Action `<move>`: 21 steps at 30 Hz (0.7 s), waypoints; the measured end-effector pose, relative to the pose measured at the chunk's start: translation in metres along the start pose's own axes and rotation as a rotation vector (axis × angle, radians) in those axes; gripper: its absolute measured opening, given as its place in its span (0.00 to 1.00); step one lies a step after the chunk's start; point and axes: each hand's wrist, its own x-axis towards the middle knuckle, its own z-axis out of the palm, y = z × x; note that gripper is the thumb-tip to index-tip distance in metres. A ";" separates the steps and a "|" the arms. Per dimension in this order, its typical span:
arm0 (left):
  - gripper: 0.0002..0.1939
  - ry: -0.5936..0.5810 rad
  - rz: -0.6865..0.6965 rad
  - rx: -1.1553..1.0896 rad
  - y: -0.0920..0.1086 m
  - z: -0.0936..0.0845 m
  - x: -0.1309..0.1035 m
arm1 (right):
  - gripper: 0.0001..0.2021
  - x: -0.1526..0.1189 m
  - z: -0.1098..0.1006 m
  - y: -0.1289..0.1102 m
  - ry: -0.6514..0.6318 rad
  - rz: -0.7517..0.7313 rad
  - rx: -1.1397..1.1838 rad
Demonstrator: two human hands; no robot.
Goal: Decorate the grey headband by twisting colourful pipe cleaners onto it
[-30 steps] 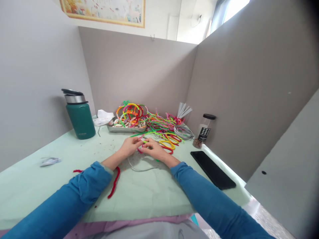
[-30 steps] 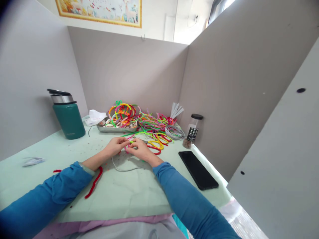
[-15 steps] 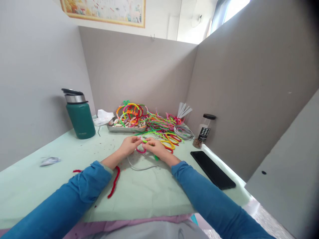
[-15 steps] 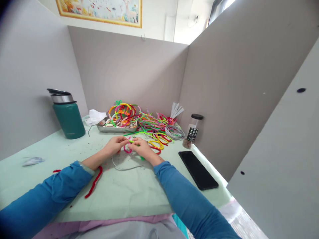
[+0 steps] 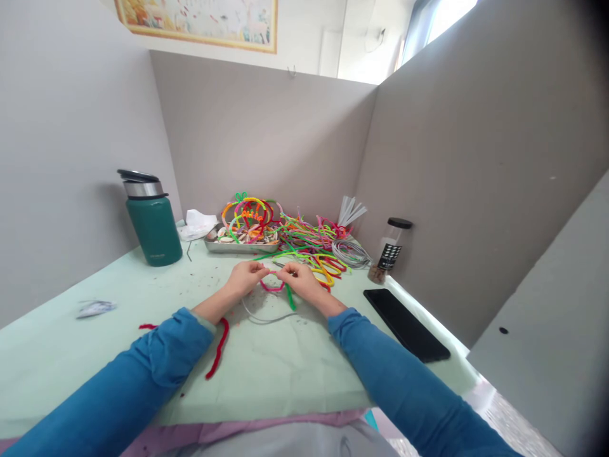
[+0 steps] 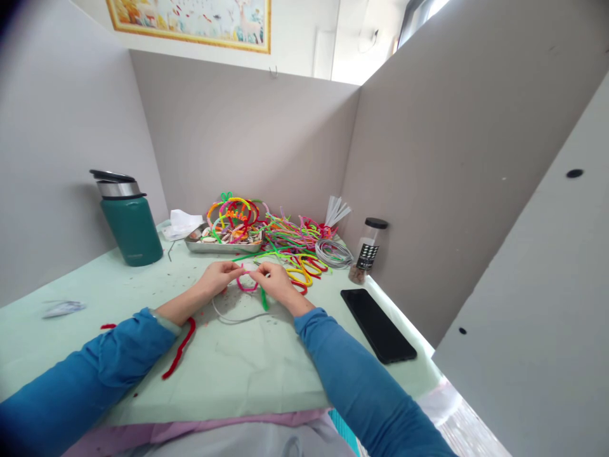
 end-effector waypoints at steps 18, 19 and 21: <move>0.21 -0.114 0.055 0.005 -0.005 0.001 0.001 | 0.15 -0.006 -0.004 -0.015 -0.117 0.156 0.315; 0.21 -0.132 0.055 -0.006 -0.004 0.001 0.001 | 0.16 -0.006 -0.005 -0.015 -0.119 0.158 0.334; 0.22 -0.162 0.051 -0.026 -0.003 0.001 0.000 | 0.18 -0.006 -0.008 -0.014 -0.121 0.156 0.372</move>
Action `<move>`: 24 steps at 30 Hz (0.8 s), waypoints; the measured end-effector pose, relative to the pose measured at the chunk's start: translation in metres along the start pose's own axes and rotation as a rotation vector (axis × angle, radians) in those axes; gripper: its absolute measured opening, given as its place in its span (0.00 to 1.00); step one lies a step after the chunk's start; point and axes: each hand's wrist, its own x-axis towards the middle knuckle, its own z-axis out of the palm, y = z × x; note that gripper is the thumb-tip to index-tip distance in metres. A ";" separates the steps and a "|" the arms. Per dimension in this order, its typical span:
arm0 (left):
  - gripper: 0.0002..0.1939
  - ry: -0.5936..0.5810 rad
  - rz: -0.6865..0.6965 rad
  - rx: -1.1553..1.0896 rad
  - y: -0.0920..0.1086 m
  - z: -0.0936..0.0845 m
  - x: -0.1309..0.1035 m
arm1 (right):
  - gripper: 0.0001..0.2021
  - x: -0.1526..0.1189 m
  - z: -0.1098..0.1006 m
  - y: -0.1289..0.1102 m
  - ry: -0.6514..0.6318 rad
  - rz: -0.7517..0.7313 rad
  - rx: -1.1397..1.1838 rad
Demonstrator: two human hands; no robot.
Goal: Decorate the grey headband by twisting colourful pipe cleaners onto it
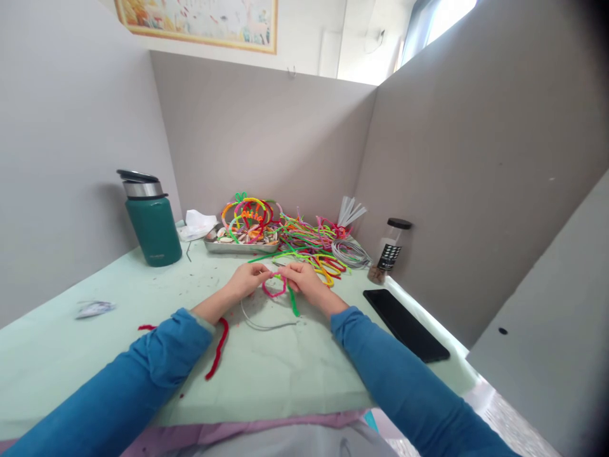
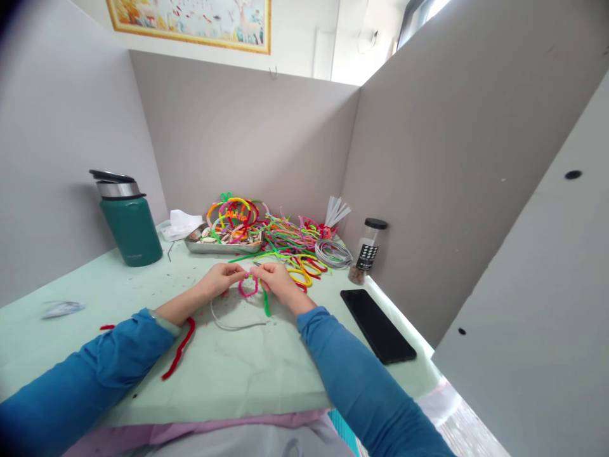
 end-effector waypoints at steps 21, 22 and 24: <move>0.22 -0.049 -0.002 -0.016 -0.001 0.000 0.000 | 0.18 0.005 -0.001 0.007 -0.059 -0.036 0.235; 0.22 -0.058 0.003 -0.023 0.000 0.000 -0.001 | 0.18 0.005 0.000 0.006 -0.063 -0.054 0.238; 0.22 -0.066 0.004 -0.031 0.002 0.000 -0.002 | 0.19 0.004 0.001 0.006 -0.066 -0.077 0.237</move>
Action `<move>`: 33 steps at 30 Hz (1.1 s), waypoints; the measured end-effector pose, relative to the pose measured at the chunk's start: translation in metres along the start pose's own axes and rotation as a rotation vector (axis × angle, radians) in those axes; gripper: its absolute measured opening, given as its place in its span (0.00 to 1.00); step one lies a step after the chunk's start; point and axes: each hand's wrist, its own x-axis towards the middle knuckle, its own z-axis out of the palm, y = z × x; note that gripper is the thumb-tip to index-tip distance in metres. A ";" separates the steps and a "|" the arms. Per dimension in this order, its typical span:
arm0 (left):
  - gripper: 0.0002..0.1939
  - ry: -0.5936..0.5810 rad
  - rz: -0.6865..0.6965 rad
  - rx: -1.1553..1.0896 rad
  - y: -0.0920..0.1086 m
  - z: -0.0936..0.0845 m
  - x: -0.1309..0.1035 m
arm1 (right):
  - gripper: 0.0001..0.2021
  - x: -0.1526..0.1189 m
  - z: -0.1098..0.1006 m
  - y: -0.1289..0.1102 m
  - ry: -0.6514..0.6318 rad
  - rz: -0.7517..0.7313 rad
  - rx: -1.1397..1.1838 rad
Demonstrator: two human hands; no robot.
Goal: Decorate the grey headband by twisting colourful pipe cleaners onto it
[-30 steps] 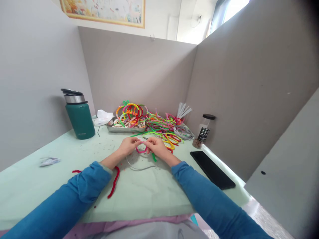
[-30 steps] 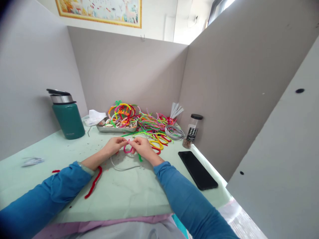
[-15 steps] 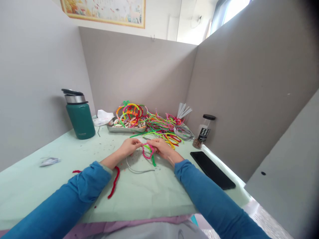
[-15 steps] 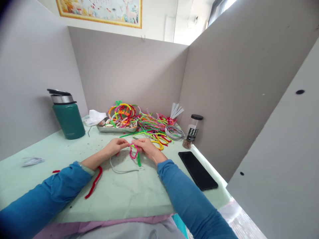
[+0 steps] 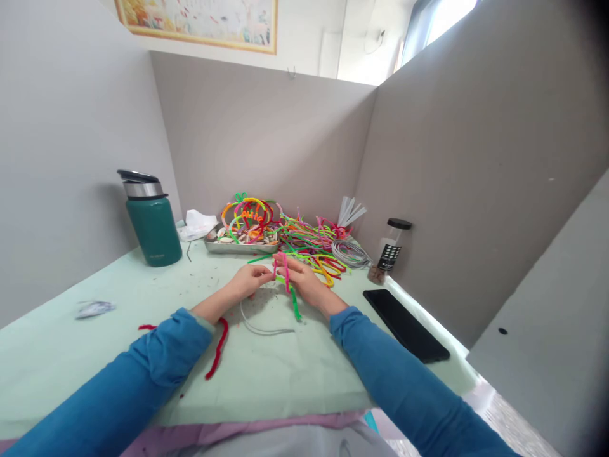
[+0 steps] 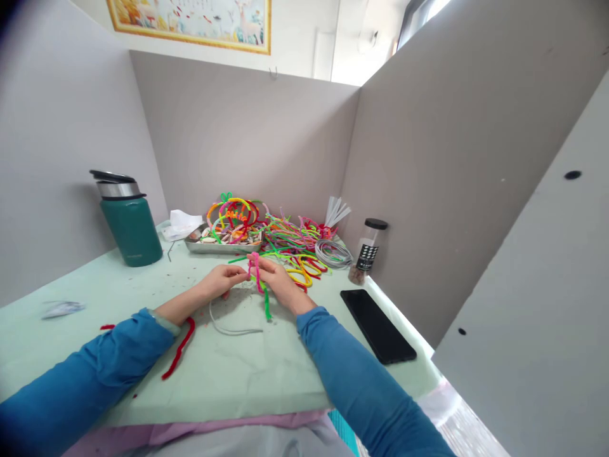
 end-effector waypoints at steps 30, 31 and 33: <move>0.22 -0.072 0.012 0.045 0.005 0.001 -0.004 | 0.12 -0.001 -0.001 0.012 -0.003 -0.067 -0.709; 0.22 -0.075 0.011 0.037 0.006 0.001 -0.004 | 0.11 -0.001 0.000 0.010 -0.004 -0.064 -0.722; 0.22 -0.080 0.010 0.020 0.006 0.001 -0.005 | 0.09 -0.001 0.001 0.007 0.002 -0.051 -0.744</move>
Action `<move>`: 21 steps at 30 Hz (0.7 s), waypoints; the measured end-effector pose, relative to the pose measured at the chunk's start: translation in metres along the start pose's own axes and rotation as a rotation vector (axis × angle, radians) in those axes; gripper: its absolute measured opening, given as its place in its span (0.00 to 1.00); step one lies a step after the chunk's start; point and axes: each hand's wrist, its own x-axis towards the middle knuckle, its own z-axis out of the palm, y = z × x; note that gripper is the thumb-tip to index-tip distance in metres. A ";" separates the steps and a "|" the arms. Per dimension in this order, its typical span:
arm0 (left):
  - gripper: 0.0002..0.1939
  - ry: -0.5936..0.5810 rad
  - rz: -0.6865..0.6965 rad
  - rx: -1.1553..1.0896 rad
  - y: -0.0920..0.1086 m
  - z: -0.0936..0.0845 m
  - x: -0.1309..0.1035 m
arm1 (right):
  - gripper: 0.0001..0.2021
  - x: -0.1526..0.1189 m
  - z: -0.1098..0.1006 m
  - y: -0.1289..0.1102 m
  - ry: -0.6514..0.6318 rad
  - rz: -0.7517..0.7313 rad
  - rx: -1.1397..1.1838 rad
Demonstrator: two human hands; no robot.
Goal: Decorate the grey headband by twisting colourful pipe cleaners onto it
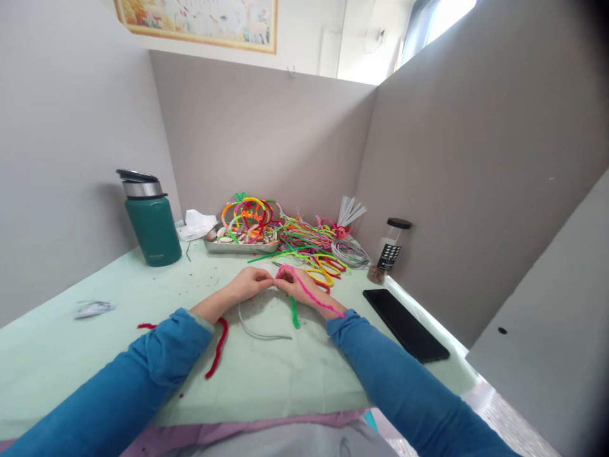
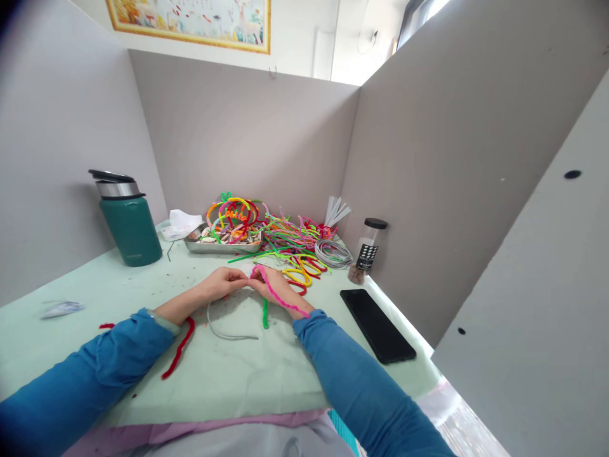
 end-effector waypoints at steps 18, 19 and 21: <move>0.23 -0.015 0.033 0.007 -0.009 0.001 0.005 | 0.09 -0.002 0.001 0.003 -0.070 0.055 0.065; 0.22 -0.011 0.036 0.008 -0.009 0.001 0.005 | 0.09 -0.001 0.001 0.004 -0.063 0.054 0.058; 0.23 -0.007 0.040 0.019 -0.008 0.001 0.004 | 0.09 -0.001 0.001 0.005 -0.054 0.046 0.047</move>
